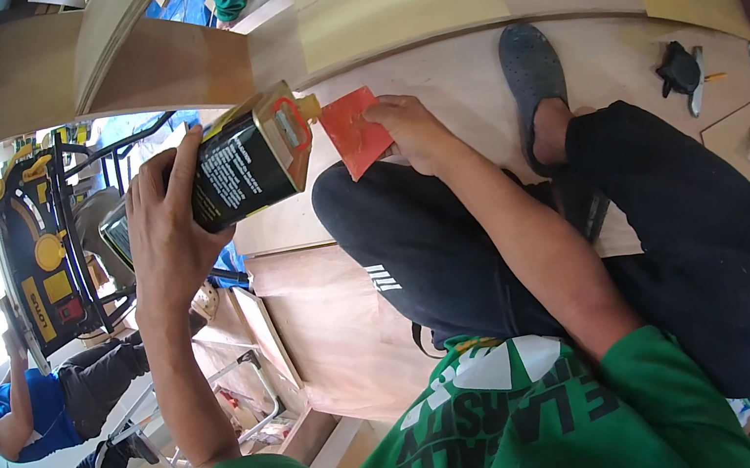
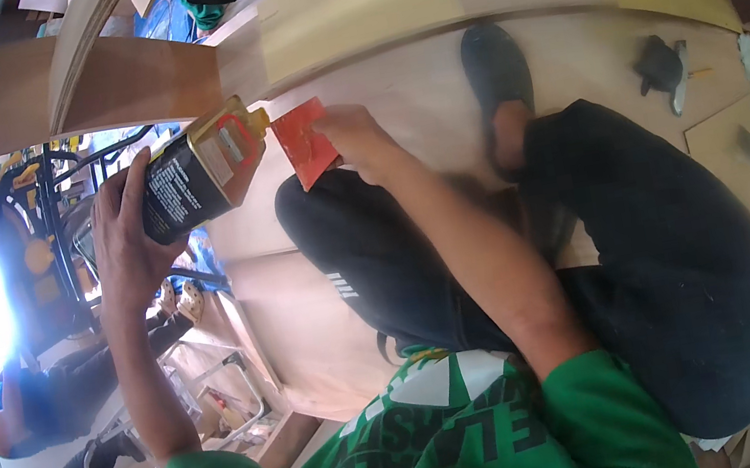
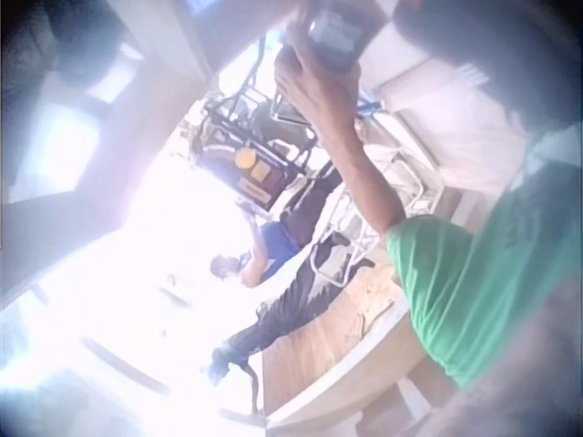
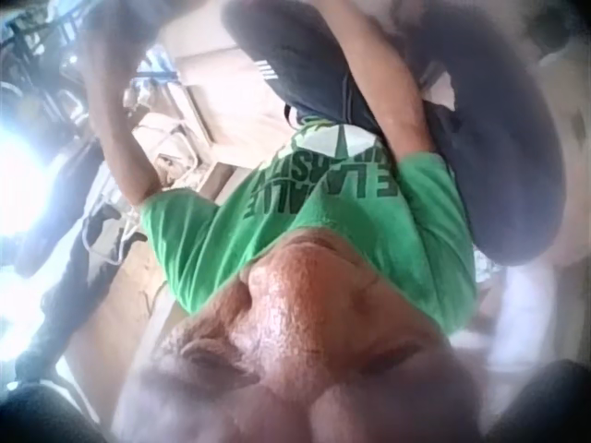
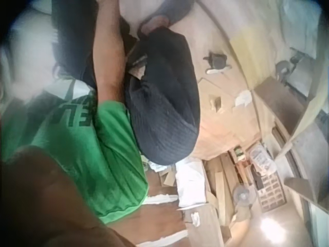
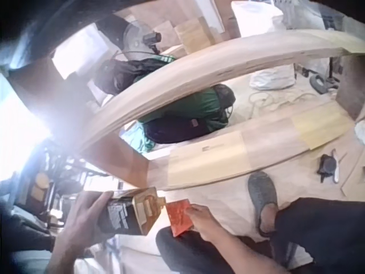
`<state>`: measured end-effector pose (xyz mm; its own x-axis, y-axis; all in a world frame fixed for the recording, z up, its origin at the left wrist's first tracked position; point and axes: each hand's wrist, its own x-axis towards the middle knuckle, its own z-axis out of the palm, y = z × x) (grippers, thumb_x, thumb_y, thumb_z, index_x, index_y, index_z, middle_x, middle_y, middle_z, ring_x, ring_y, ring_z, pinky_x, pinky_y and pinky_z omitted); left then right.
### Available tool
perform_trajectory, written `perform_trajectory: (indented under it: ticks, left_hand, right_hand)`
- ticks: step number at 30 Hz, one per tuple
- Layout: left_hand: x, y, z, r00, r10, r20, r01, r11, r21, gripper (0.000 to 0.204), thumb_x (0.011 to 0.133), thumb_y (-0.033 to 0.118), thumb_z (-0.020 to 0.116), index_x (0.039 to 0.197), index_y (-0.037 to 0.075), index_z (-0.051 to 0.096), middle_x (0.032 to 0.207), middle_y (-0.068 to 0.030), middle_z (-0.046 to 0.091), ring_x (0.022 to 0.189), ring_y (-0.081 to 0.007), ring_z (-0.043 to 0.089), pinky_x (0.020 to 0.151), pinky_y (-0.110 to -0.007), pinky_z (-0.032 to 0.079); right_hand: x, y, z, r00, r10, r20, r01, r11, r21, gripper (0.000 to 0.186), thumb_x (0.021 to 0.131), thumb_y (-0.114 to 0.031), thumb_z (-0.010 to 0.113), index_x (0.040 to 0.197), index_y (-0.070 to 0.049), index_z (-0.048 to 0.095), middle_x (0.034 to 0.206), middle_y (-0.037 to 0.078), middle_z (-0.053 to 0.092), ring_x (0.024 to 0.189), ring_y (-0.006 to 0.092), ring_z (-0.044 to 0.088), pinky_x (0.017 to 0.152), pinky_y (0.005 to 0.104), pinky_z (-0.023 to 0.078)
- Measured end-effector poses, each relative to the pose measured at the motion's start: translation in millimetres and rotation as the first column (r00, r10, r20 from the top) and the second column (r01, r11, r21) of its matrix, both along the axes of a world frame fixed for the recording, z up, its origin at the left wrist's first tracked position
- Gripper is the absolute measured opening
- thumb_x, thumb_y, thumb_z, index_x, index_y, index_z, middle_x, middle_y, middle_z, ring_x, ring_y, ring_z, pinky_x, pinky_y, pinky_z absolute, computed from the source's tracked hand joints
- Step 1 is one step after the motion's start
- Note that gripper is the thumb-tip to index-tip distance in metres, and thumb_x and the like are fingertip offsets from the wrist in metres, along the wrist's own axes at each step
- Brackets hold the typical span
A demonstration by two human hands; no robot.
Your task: The person sits on the floor and applies a liquid wood finish to a wooden frame using a red cloth. They repeatedly pour the finish from a metal can onto the cloth and rub it into the wood, covering various sections of the frame.
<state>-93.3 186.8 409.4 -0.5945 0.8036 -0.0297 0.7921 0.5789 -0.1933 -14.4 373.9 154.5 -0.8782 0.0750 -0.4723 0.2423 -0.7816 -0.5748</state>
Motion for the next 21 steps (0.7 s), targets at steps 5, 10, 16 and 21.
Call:
perform_trajectory:
  ticks: [5,10,16,21]
  left_hand:
    - [0.0,11.9,1.5,0.998,-0.058,0.025,0.060,0.996,-0.060,0.098,0.056,-0.002,0.085,0.145,0.022,0.053,0.122,-0.0137,0.057,0.114,-0.0359,0.057,0.101,-0.047,0.047]
    - [-1.7,26.5,5.5,0.991,-0.134,0.025,0.137,0.980,-0.147,0.097,0.056,-0.001,0.084,0.145,0.021,0.053,0.119,-0.0138,0.057,0.111,-0.0355,0.057,0.101,-0.047,0.047]
    - [-2.0,39.6,15.8,0.984,-0.173,-0.046,0.164,0.975,-0.153,0.093,0.060,-0.002,0.083,0.145,0.019,0.053,0.116,-0.0142,0.058,0.110,-0.0354,0.058,0.100,-0.048,0.047]
    - [-4.8,35.7,24.3,0.988,-0.137,-0.066,0.125,0.978,-0.164,0.089,0.061,-0.001,0.083,0.144,0.019,0.055,0.117,-0.0148,0.059,0.111,-0.0351,0.059,0.101,-0.047,0.047]
  right_hand:
    - [-0.3,1.4,-5.2,0.997,-0.014,-0.081,0.014,1.000,0.004,0.031,0.096,-0.017,0.057,0.119,0.004,0.062,0.109,0.014,0.069,0.092,0.0223,0.070,0.080,0.0403,0.059]
    - [-1.6,6.2,-0.4,0.998,-0.012,-0.065,0.012,1.000,-0.002,0.029,0.096,-0.017,0.057,0.117,0.002,0.064,0.108,0.013,0.070,0.092,0.0220,0.070,0.080,0.0407,0.059]
    - [-3.3,5.0,-13.2,1.000,0.008,0.004,-0.008,0.988,0.156,0.029,0.097,-0.018,0.059,0.117,0.002,0.065,0.108,0.013,0.070,0.092,0.0221,0.070,0.079,0.0398,0.059]
    - [2.0,0.4,-2.5,0.997,0.047,-0.068,-0.037,0.990,0.139,0.028,0.098,-0.016,0.057,0.117,0.004,0.065,0.106,0.013,0.070,0.092,0.0215,0.070,0.078,0.0381,0.058]
